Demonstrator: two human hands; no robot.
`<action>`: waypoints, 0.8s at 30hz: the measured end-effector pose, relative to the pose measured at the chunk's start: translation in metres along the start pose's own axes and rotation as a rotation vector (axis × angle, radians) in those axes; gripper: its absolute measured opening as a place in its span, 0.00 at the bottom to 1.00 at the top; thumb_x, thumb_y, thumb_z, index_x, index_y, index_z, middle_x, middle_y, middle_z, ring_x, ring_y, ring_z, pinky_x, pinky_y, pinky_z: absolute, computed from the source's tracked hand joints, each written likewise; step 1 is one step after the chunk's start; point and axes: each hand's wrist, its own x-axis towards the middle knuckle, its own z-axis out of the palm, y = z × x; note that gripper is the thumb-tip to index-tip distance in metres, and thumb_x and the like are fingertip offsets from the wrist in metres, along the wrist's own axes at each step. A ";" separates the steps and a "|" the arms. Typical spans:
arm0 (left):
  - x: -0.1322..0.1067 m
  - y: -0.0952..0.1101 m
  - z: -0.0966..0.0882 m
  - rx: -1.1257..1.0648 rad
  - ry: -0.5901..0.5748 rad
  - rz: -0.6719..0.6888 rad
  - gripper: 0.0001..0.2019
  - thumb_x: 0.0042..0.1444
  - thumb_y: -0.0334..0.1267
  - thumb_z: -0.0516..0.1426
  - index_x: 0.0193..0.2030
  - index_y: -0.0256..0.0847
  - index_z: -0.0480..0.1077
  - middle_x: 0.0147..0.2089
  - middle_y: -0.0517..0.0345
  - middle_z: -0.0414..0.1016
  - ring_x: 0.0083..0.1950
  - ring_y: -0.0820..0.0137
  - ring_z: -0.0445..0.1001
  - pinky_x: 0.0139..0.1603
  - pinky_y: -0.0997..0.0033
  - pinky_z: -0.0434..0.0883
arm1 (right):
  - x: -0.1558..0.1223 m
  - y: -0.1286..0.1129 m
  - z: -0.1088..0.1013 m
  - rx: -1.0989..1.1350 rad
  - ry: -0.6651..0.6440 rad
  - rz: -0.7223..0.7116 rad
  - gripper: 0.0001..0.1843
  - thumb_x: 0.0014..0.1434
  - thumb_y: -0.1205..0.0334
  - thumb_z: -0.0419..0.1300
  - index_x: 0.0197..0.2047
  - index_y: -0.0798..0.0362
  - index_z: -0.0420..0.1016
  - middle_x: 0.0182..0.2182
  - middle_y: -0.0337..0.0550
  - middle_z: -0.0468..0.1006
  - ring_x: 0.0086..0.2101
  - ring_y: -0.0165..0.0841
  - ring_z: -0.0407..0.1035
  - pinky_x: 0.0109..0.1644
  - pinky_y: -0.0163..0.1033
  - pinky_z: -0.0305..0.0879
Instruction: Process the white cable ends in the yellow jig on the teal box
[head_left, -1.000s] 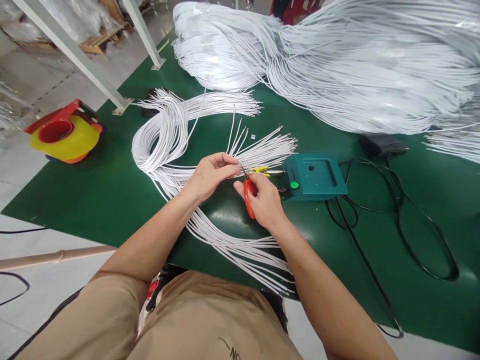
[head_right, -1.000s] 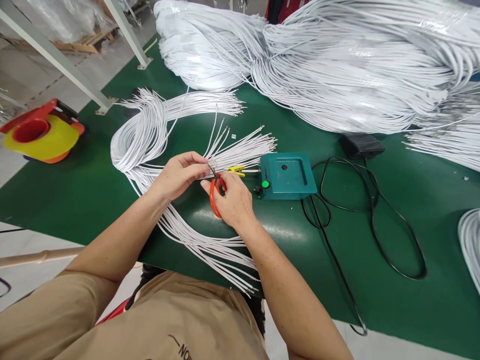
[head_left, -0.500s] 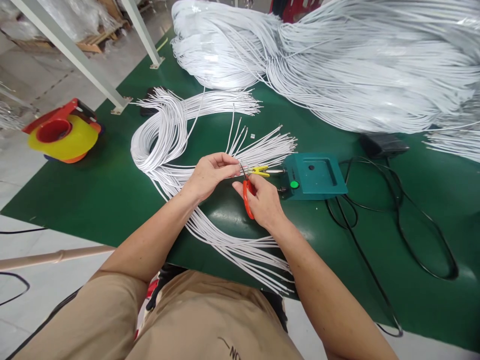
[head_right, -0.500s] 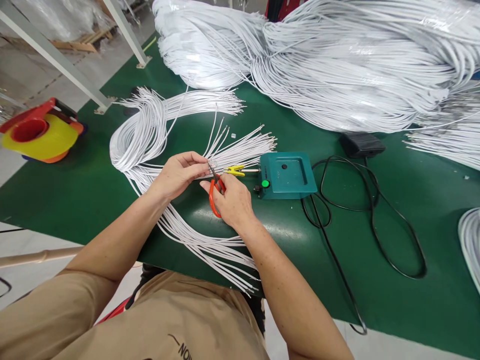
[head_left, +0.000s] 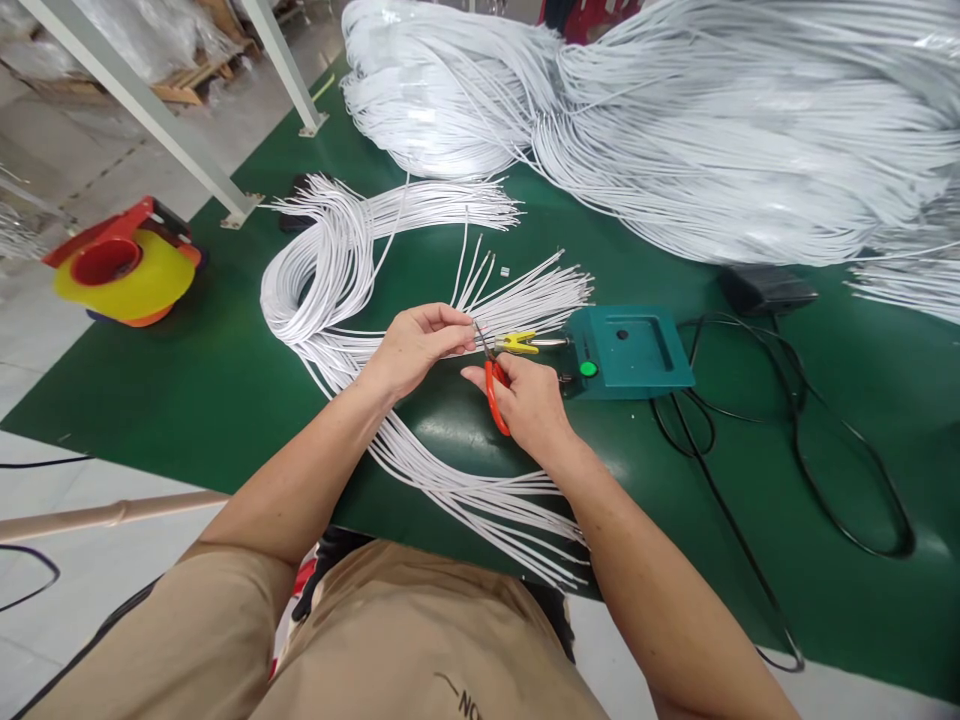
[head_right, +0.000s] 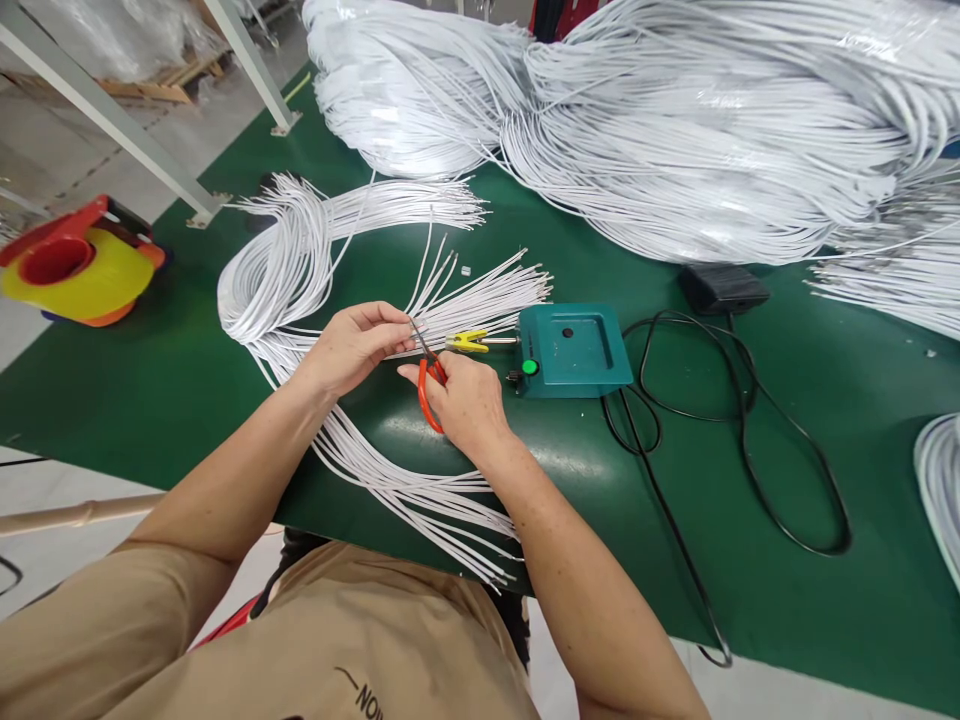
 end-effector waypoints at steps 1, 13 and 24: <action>0.000 0.000 0.000 -0.002 0.003 -0.007 0.11 0.41 0.34 0.68 0.30 0.34 0.74 0.29 0.60 0.76 0.29 0.78 0.74 0.37 0.75 0.72 | 0.000 0.000 0.000 -0.002 -0.001 0.002 0.27 0.59 0.44 0.57 0.20 0.51 0.50 0.19 0.31 0.55 0.23 0.26 0.46 0.30 0.36 0.45; 0.001 0.006 -0.003 0.007 -0.097 -0.135 0.08 0.42 0.33 0.67 0.29 0.33 0.74 0.26 0.59 0.74 0.28 0.78 0.72 0.33 0.77 0.69 | -0.002 -0.001 0.000 0.032 -0.029 0.045 0.24 0.58 0.44 0.56 0.23 0.50 0.51 0.21 0.31 0.57 0.24 0.26 0.48 0.28 0.35 0.46; 0.009 0.004 -0.012 -0.043 -0.121 -0.241 0.07 0.42 0.32 0.66 0.29 0.32 0.74 0.26 0.57 0.74 0.26 0.80 0.71 0.30 0.81 0.68 | 0.000 0.002 -0.001 -0.029 -0.047 0.005 0.29 0.58 0.39 0.56 0.20 0.50 0.50 0.18 0.32 0.56 0.23 0.26 0.45 0.28 0.36 0.44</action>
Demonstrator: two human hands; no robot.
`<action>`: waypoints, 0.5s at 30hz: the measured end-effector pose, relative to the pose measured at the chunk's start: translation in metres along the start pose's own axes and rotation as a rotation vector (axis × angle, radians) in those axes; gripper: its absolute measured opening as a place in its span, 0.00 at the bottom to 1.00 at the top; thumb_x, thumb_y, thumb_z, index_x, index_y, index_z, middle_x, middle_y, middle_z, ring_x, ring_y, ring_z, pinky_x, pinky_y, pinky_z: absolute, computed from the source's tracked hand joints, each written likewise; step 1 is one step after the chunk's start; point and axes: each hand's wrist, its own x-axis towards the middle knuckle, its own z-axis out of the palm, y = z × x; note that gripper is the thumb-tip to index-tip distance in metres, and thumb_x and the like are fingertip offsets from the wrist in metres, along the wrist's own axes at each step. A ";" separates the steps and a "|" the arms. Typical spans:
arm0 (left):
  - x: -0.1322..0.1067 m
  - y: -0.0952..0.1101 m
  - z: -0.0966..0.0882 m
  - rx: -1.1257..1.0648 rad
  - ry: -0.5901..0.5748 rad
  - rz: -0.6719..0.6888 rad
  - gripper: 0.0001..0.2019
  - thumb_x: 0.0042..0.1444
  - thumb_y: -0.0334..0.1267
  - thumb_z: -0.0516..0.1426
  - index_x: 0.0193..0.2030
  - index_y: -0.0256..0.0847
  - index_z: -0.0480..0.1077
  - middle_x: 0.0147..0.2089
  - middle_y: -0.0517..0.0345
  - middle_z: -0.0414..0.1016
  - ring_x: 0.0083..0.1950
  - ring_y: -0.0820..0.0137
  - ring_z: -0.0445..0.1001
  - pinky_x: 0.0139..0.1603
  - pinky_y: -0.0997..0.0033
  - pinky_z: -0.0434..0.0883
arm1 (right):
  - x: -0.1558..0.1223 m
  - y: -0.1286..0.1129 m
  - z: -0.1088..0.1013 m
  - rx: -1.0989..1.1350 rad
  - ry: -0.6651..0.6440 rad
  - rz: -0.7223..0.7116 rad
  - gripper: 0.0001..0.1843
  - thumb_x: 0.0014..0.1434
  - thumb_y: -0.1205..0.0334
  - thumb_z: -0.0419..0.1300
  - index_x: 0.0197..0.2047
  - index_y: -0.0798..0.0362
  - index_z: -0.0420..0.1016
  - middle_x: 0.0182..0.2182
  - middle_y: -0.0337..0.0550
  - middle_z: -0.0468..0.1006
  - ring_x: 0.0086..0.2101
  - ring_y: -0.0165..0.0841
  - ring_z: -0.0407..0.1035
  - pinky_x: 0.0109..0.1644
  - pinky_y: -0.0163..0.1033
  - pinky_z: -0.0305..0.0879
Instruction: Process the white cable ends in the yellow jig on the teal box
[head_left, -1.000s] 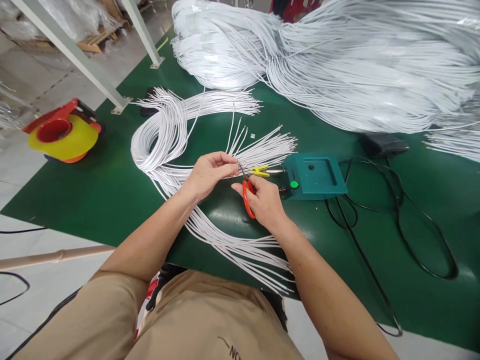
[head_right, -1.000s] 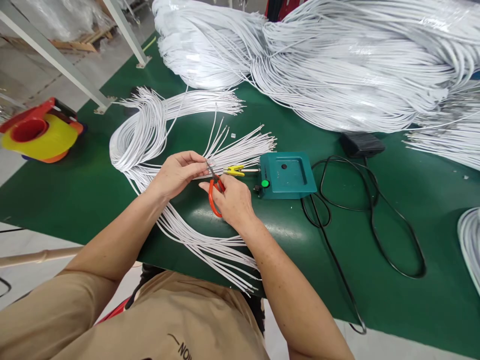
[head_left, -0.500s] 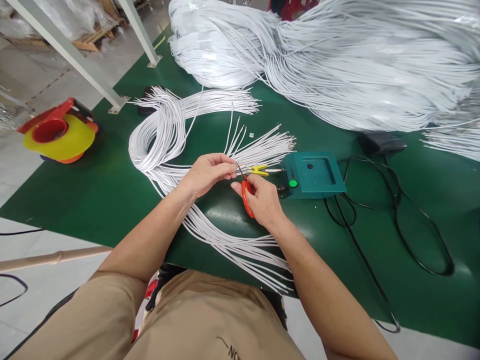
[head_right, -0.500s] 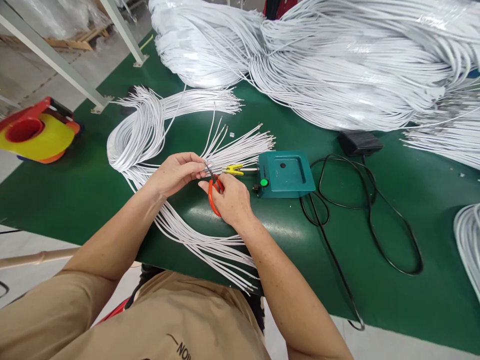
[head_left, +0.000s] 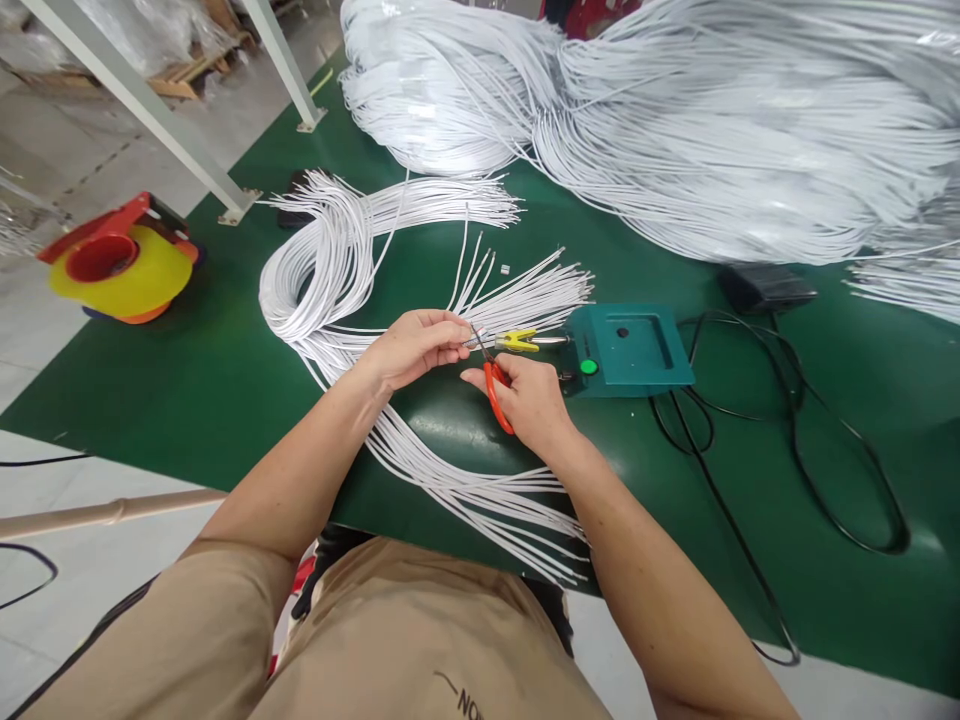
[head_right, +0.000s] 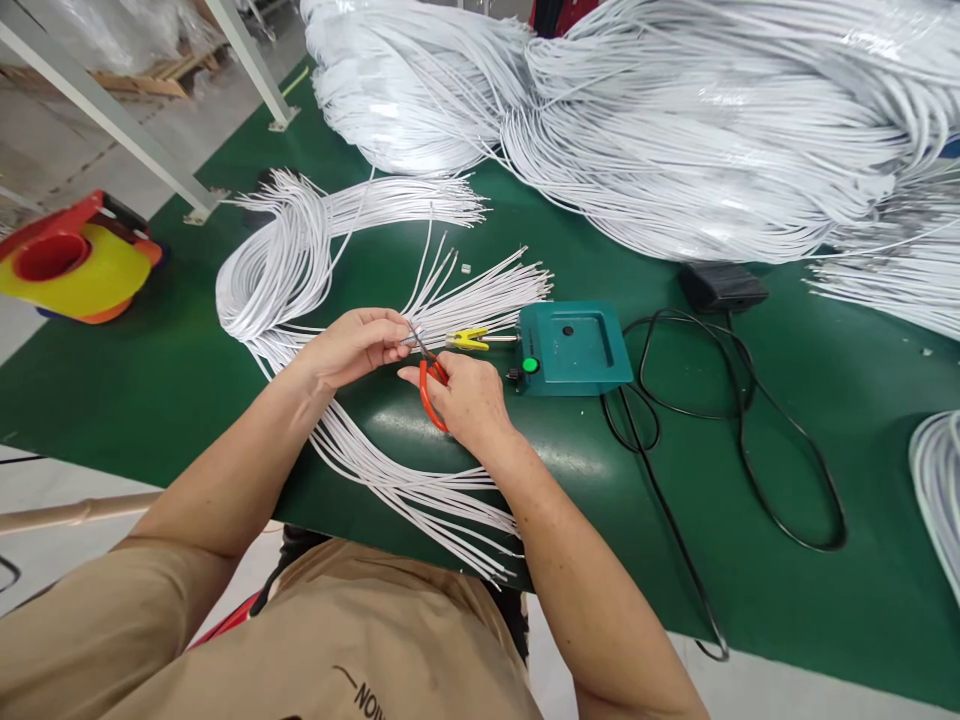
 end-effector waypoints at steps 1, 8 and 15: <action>0.000 -0.001 0.000 -0.001 0.000 -0.002 0.07 0.42 0.32 0.66 0.29 0.32 0.75 0.25 0.57 0.74 0.26 0.80 0.71 0.30 0.81 0.68 | 0.000 0.000 0.000 -0.010 0.000 0.000 0.30 0.58 0.39 0.56 0.19 0.50 0.50 0.18 0.32 0.56 0.23 0.26 0.45 0.28 0.36 0.44; -0.001 -0.007 0.007 0.038 -0.105 -0.066 0.08 0.42 0.33 0.67 0.28 0.32 0.75 0.26 0.57 0.74 0.27 0.78 0.71 0.34 0.76 0.70 | 0.001 0.000 -0.004 0.033 0.028 -0.021 0.30 0.58 0.36 0.54 0.19 0.51 0.54 0.18 0.33 0.54 0.24 0.27 0.46 0.28 0.35 0.44; -0.002 0.011 -0.014 0.074 0.126 0.134 0.10 0.43 0.35 0.66 0.34 0.34 0.77 0.27 0.57 0.73 0.27 0.78 0.68 0.31 0.77 0.65 | -0.002 -0.005 -0.002 -0.077 -0.064 0.090 0.28 0.55 0.35 0.57 0.20 0.51 0.60 0.18 0.33 0.62 0.22 0.26 0.49 0.28 0.35 0.46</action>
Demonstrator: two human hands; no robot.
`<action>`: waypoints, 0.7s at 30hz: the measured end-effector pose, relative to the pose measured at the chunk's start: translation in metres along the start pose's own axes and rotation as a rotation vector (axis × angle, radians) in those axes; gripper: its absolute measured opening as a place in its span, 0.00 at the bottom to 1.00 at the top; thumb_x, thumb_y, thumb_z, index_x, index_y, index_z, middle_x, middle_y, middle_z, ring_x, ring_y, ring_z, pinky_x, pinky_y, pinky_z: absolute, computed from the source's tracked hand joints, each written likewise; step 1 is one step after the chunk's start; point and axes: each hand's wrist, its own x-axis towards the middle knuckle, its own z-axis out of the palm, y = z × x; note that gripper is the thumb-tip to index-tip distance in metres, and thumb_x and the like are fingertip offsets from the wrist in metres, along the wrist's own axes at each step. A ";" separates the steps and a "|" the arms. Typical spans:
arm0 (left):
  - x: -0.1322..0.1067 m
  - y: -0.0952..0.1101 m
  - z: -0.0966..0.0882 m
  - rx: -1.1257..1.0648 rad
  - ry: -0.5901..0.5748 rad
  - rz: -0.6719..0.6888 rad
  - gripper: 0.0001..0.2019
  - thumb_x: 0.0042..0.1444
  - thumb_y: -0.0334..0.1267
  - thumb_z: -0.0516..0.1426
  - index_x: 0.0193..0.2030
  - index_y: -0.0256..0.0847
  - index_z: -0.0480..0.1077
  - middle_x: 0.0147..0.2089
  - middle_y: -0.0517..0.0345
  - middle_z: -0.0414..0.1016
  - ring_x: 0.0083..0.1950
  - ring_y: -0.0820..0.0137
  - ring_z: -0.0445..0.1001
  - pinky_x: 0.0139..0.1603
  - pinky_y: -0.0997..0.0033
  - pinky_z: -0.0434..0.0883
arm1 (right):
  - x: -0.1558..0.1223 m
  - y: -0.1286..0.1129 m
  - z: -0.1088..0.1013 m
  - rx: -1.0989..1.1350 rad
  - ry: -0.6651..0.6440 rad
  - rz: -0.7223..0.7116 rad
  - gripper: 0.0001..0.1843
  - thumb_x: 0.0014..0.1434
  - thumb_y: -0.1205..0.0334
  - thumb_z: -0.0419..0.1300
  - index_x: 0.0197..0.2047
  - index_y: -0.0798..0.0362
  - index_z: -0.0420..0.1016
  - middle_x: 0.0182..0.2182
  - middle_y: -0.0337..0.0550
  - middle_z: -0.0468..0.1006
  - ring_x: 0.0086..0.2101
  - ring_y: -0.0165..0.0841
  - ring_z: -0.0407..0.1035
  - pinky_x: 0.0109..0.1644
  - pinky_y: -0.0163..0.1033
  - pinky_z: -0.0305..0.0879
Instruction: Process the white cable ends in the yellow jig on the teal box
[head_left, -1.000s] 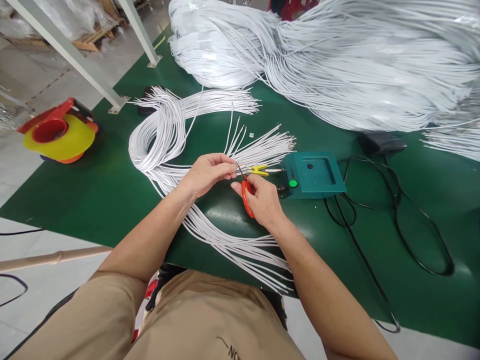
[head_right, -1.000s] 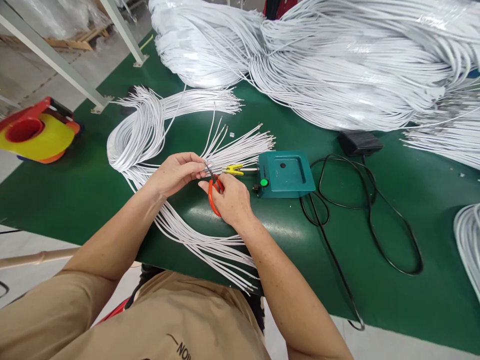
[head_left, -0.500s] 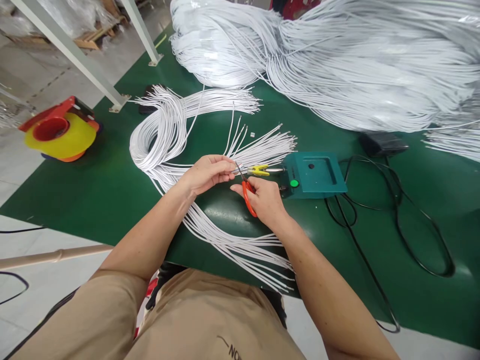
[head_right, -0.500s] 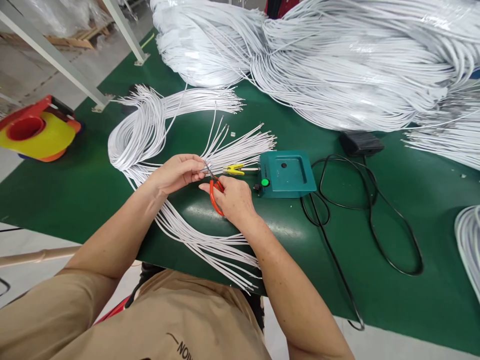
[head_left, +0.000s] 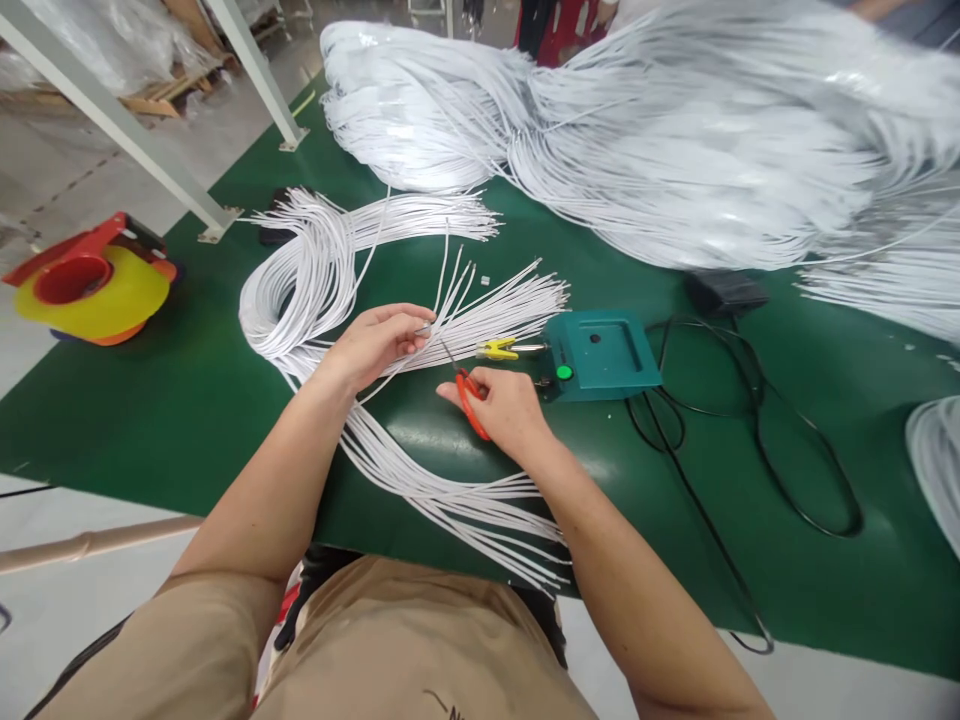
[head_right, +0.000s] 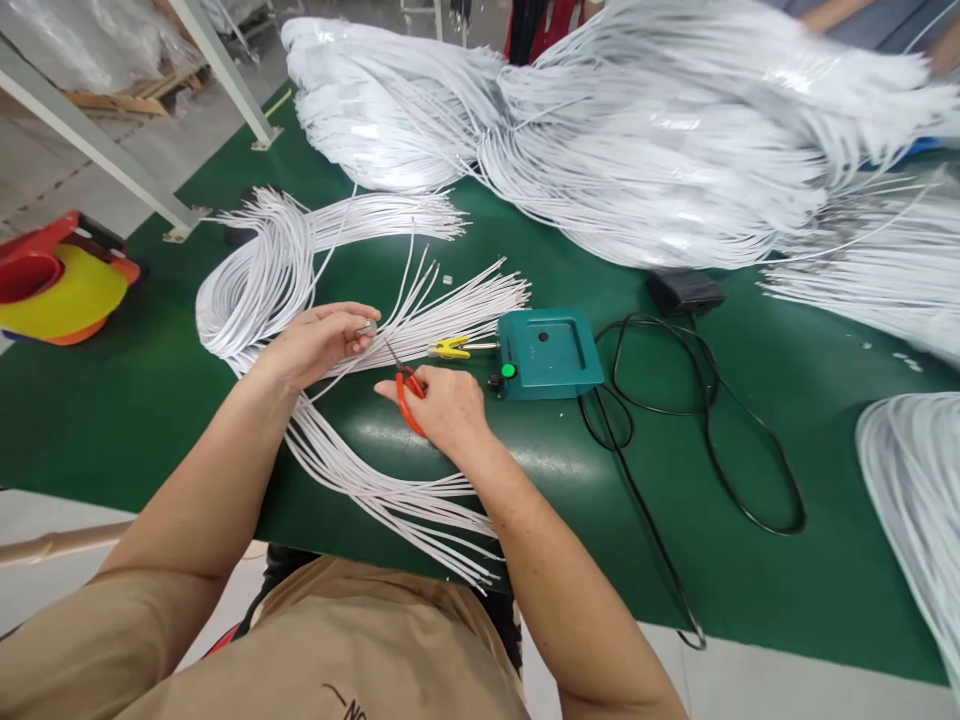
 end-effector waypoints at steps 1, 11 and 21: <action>0.001 0.000 -0.001 -0.011 0.012 0.001 0.12 0.44 0.35 0.65 0.36 0.34 0.77 0.28 0.57 0.73 0.28 0.78 0.68 0.31 0.77 0.65 | -0.001 -0.001 0.000 -0.014 -0.013 -0.014 0.28 0.55 0.35 0.56 0.21 0.51 0.61 0.19 0.33 0.64 0.22 0.26 0.51 0.28 0.35 0.46; 0.007 -0.007 -0.001 -0.084 0.057 0.044 0.17 0.46 0.44 0.66 0.40 0.34 0.75 0.31 0.59 0.71 0.31 0.78 0.68 0.32 0.79 0.65 | -0.005 0.001 0.001 -0.331 -0.044 -0.055 0.29 0.58 0.33 0.52 0.31 0.52 0.74 0.30 0.44 0.77 0.30 0.35 0.71 0.30 0.37 0.54; 0.000 0.023 0.015 0.041 0.106 0.244 0.23 0.44 0.49 0.68 0.44 0.38 0.76 0.36 0.55 0.75 0.36 0.74 0.72 0.36 0.77 0.69 | -0.014 -0.003 -0.002 -0.477 -0.099 -0.146 0.21 0.61 0.44 0.57 0.40 0.54 0.77 0.38 0.48 0.79 0.40 0.39 0.74 0.40 0.39 0.65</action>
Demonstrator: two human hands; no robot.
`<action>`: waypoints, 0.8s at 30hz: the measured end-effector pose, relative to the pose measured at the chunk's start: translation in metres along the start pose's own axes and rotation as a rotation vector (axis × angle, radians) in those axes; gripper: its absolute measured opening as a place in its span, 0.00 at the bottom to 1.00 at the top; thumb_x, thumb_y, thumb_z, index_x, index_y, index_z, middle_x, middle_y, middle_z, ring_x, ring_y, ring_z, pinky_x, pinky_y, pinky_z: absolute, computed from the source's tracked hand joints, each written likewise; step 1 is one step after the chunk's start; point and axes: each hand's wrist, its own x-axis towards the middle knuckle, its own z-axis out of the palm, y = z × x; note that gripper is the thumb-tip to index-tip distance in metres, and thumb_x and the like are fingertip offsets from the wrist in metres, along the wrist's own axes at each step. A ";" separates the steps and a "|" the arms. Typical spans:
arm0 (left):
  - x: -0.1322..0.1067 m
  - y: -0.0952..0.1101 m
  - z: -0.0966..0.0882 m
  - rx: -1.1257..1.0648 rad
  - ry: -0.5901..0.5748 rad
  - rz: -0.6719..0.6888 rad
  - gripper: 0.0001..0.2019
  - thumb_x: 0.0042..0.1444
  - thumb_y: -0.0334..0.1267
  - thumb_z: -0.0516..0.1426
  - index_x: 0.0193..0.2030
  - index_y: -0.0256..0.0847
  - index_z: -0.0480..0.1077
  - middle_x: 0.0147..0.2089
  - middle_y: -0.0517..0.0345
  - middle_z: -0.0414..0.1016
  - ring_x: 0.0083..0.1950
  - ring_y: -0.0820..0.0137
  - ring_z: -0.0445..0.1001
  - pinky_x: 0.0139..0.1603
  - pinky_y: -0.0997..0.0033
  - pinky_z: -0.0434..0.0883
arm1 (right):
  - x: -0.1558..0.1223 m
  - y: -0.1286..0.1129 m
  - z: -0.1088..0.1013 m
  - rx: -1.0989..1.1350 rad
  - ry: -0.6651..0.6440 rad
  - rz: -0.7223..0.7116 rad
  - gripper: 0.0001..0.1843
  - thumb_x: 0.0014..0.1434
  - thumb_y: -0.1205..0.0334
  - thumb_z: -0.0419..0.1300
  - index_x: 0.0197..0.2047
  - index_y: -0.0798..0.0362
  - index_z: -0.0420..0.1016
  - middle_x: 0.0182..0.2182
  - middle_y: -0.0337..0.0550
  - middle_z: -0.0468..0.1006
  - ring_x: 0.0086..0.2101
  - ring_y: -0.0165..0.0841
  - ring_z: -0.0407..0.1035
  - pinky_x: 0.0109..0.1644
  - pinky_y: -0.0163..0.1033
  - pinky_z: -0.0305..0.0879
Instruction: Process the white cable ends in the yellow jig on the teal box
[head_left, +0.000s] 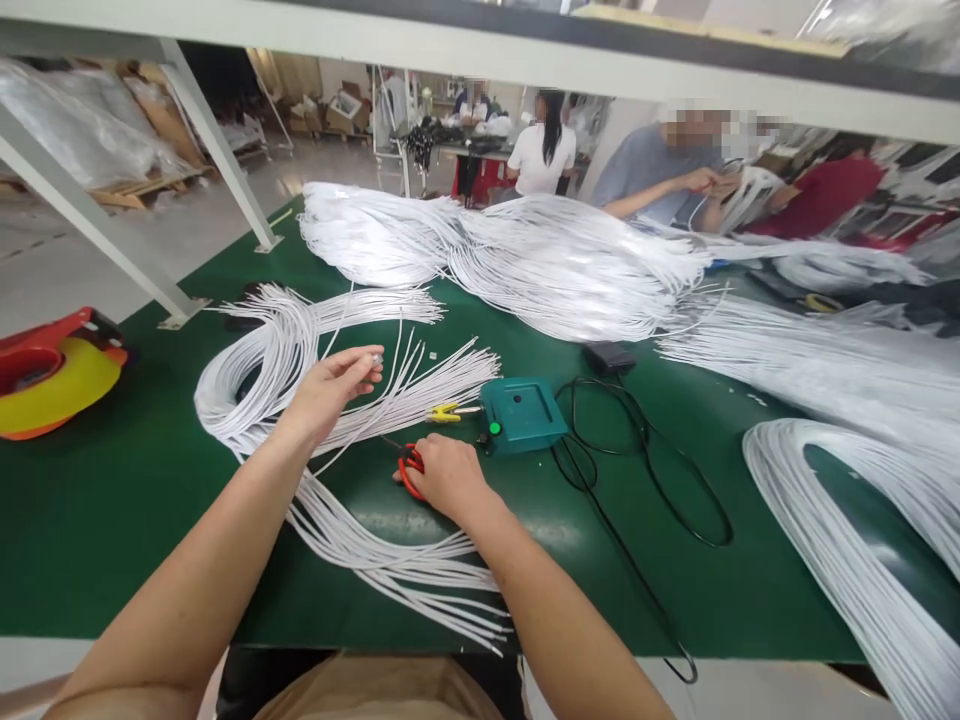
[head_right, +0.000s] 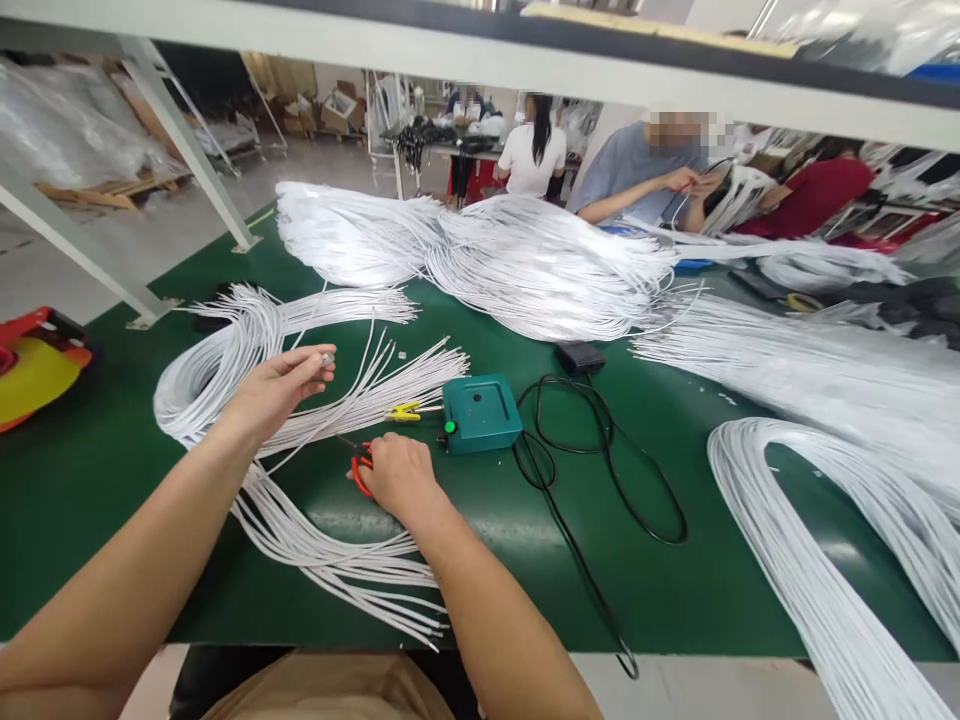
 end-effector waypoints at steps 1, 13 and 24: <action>0.003 0.012 0.004 0.035 -0.007 0.061 0.23 0.44 0.48 0.68 0.45 0.38 0.76 0.37 0.55 0.76 0.37 0.73 0.73 0.37 0.76 0.69 | -0.002 0.001 0.000 -0.009 0.008 -0.007 0.18 0.62 0.48 0.57 0.42 0.55 0.76 0.39 0.48 0.79 0.41 0.39 0.74 0.42 0.39 0.66; 0.084 0.229 0.120 0.504 0.069 1.048 0.12 0.53 0.37 0.63 0.41 0.32 0.73 0.40 0.57 0.74 0.48 0.68 0.70 0.54 0.68 0.62 | -0.005 0.011 0.003 -0.073 -0.019 -0.022 0.13 0.60 0.61 0.59 0.45 0.59 0.76 0.42 0.53 0.77 0.44 0.43 0.73 0.46 0.43 0.67; 0.193 0.298 0.178 0.907 0.260 0.899 0.08 0.54 0.29 0.58 0.39 0.39 0.76 0.45 0.50 0.77 0.48 0.63 0.72 0.54 0.59 0.66 | -0.004 0.014 0.006 -0.062 -0.002 -0.007 0.13 0.61 0.62 0.59 0.47 0.57 0.75 0.44 0.51 0.77 0.45 0.43 0.72 0.45 0.44 0.68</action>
